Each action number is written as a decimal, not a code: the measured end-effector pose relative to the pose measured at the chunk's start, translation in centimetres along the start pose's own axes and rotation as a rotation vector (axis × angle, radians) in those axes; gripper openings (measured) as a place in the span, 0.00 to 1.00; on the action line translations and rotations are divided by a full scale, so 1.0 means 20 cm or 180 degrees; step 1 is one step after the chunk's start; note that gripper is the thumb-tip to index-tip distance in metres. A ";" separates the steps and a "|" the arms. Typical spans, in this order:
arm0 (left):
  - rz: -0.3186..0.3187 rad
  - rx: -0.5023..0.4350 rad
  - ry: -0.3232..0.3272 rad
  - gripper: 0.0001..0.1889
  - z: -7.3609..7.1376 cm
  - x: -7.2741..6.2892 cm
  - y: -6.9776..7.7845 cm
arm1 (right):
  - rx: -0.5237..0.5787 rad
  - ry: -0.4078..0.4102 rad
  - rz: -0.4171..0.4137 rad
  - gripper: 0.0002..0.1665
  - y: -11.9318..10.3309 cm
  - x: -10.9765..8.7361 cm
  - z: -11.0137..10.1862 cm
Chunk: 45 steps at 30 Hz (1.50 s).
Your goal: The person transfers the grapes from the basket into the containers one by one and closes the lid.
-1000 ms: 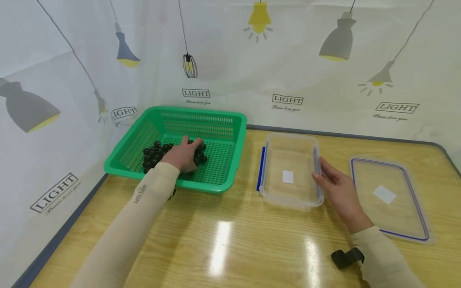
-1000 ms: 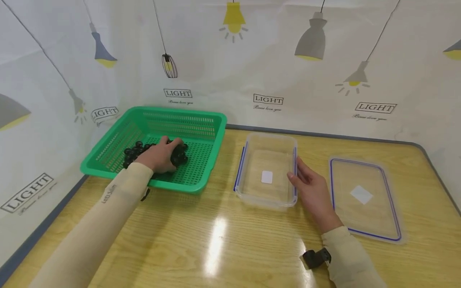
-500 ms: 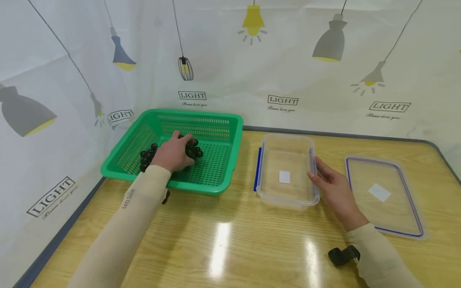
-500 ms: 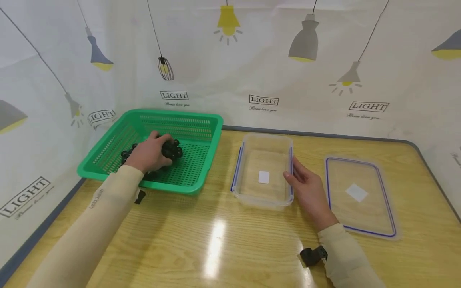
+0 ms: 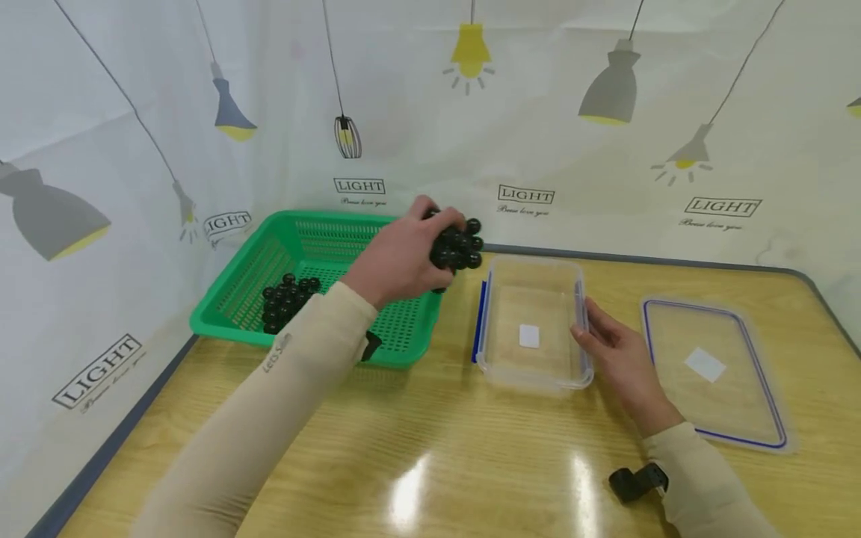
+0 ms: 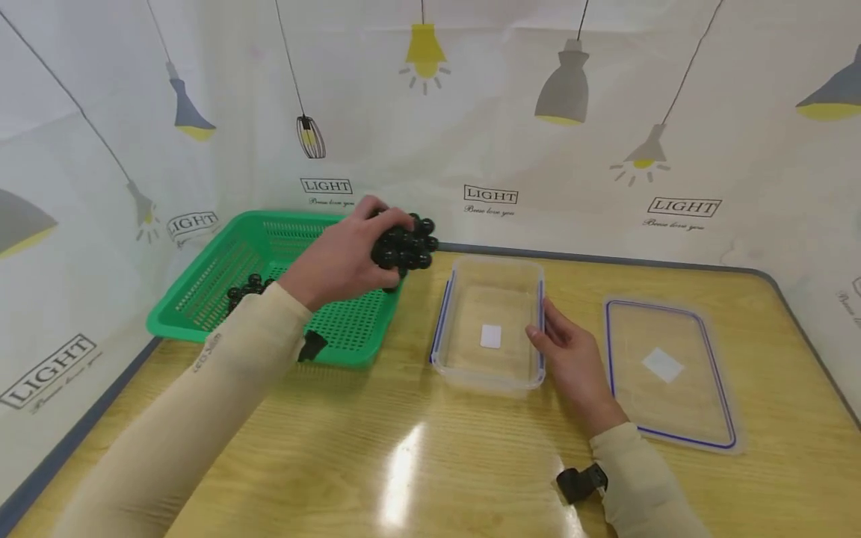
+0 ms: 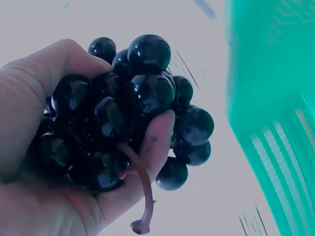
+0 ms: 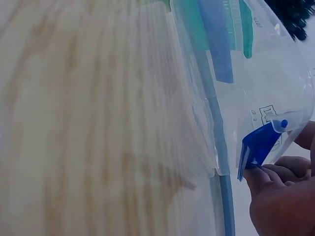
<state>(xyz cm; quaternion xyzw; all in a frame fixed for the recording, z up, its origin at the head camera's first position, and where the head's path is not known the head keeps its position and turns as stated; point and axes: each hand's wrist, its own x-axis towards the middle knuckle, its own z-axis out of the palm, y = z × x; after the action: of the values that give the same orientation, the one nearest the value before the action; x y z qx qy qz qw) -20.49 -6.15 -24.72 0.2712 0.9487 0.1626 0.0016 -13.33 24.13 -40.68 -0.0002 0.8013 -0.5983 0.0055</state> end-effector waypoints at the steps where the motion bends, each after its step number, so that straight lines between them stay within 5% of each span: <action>1: 0.0108 0.0011 -0.0055 0.30 0.02 0.03 0.05 | -0.0011 0.0004 -0.0004 0.42 0.00 0.00 0.00; 8: 0.0585 0.0124 -0.0802 0.28 0.19 0.26 0.29 | -0.0073 -0.0024 0.0037 0.40 0.02 0.00 -0.01; 17: 0.0682 0.0778 -0.1359 0.26 0.42 0.45 0.39 | 0.0094 -0.0031 0.0038 0.38 0.01 -0.01 -0.01; 27: 0.0787 0.1182 -0.1471 0.22 0.56 0.47 0.31 | 0.0104 -0.0048 0.0072 0.39 0.02 -0.01 0.00; 34: 0.0758 0.1101 -0.1431 0.29 0.59 0.47 0.29 | 0.0093 -0.0015 0.0035 0.38 0.01 -0.02 -0.01; 41: 0.1068 0.1292 -0.1286 0.27 0.61 0.47 0.31 | 0.0161 -0.0004 0.0036 0.39 0.01 -0.02 0.00; 45: 0.0963 0.1336 -0.1270 0.30 0.61 0.46 0.31 | 0.0152 -0.0013 0.0021 0.40 0.01 -0.02 0.00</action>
<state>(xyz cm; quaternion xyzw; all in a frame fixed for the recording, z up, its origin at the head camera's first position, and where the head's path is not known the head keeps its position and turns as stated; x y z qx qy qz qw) -24.07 7.42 -33.62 0.4300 0.8914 -0.0945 0.1073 -12.94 24.12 -40.80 0.0013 0.7868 -0.6172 0.0092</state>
